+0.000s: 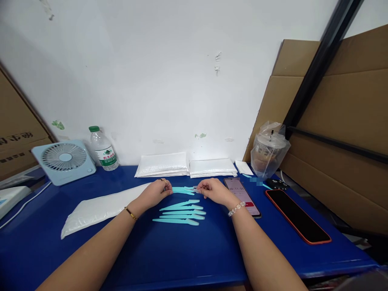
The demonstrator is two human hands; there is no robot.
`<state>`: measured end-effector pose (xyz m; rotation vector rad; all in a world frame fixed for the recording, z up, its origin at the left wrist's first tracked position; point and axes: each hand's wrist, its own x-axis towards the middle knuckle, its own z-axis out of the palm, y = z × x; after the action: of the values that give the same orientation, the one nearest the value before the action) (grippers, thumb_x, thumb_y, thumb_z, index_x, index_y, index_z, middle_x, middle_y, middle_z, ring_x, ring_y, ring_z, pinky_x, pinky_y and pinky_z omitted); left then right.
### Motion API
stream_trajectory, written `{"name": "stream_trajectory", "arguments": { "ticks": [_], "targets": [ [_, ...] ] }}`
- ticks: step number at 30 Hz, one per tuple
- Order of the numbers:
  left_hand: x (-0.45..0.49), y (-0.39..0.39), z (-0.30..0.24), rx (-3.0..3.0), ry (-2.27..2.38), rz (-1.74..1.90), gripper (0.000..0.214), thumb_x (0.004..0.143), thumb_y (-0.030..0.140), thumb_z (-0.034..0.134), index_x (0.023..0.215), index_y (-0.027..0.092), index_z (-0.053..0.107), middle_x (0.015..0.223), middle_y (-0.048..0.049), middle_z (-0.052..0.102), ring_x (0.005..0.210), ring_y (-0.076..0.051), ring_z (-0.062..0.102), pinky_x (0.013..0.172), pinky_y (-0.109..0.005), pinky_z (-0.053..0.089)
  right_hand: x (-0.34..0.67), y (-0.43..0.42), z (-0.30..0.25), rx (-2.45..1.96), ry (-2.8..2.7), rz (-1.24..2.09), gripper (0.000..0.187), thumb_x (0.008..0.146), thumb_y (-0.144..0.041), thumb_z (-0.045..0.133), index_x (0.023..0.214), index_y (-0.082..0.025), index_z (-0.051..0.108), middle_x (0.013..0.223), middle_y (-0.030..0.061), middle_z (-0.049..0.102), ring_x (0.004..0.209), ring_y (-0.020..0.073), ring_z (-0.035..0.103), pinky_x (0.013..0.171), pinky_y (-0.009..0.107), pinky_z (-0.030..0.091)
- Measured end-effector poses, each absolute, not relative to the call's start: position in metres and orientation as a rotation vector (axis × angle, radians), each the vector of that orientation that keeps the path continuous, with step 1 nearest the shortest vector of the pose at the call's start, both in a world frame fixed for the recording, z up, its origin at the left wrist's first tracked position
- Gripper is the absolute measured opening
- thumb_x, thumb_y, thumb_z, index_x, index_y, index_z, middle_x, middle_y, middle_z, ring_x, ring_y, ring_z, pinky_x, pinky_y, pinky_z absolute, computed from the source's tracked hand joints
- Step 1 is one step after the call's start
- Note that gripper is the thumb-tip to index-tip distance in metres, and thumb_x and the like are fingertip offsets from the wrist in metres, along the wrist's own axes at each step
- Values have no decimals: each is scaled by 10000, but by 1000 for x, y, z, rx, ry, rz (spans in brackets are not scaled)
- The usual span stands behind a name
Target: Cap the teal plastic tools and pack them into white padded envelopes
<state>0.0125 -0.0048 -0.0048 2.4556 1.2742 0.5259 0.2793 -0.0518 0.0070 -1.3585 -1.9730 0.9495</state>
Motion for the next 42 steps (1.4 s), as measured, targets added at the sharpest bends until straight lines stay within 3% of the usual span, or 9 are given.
{"name": "stream_trajectory", "arguments": {
  "ticks": [16, 20, 28, 31, 36, 42],
  "targets": [
    [19, -16, 3, 2404, 1217, 525, 142, 784, 320, 541, 777, 201, 618, 819, -33, 617, 735, -173, 560, 616, -258, 400, 267, -54, 7, -1305, -1967, 963, 266, 800, -391, 574, 896, -170, 688, 686, 25, 659, 583, 141, 595, 572, 243, 452],
    [25, -26, 8, 2403, 1133, 391, 168, 756, 357, 576, 712, 205, 633, 795, -29, 622, 708, -170, 564, 604, -255, 402, 270, -56, 10, -1288, -2057, 1042, 243, 780, -378, 589, 825, -168, 702, 660, 28, 662, 548, 146, 593, 544, 246, 454],
    [17, -9, -4, 2544, 1311, 591, 250, 808, 308, 562, 1031, 215, 623, 1064, -69, 605, 991, -235, 543, 829, -316, 411, 302, -44, 8, -1721, -1940, 310, 122, 741, -258, 577, 746, -182, 672, 716, 48, 667, 657, 178, 581, 607, 270, 407],
    [16, -5, -8, 2567, 1325, 551, 190, 808, 299, 571, 967, 217, 634, 1017, -58, 617, 977, -232, 546, 826, -312, 404, 300, -40, 0, -1739, -2011, 310, 120, 698, -261, 639, 781, -179, 667, 795, 73, 669, 709, 196, 584, 624, 274, 409],
    [18, -4, -8, 2564, 1337, 529, 128, 806, 297, 576, 879, 205, 627, 944, -54, 627, 911, -223, 563, 770, -300, 399, 291, -35, -11, -1766, -2135, 255, 95, 721, -151, 549, 666, -176, 623, 713, 64, 644, 631, 165, 558, 578, 256, 375],
    [16, -2, -10, 2474, 1358, 514, 123, 799, 295, 554, 839, 209, 633, 893, -42, 648, 829, -203, 582, 690, -275, 403, 290, -35, -12, -1707, -2166, 168, 89, 685, -96, 540, 697, -171, 585, 754, 50, 624, 678, 157, 535, 608, 246, 370]
  ]
}}
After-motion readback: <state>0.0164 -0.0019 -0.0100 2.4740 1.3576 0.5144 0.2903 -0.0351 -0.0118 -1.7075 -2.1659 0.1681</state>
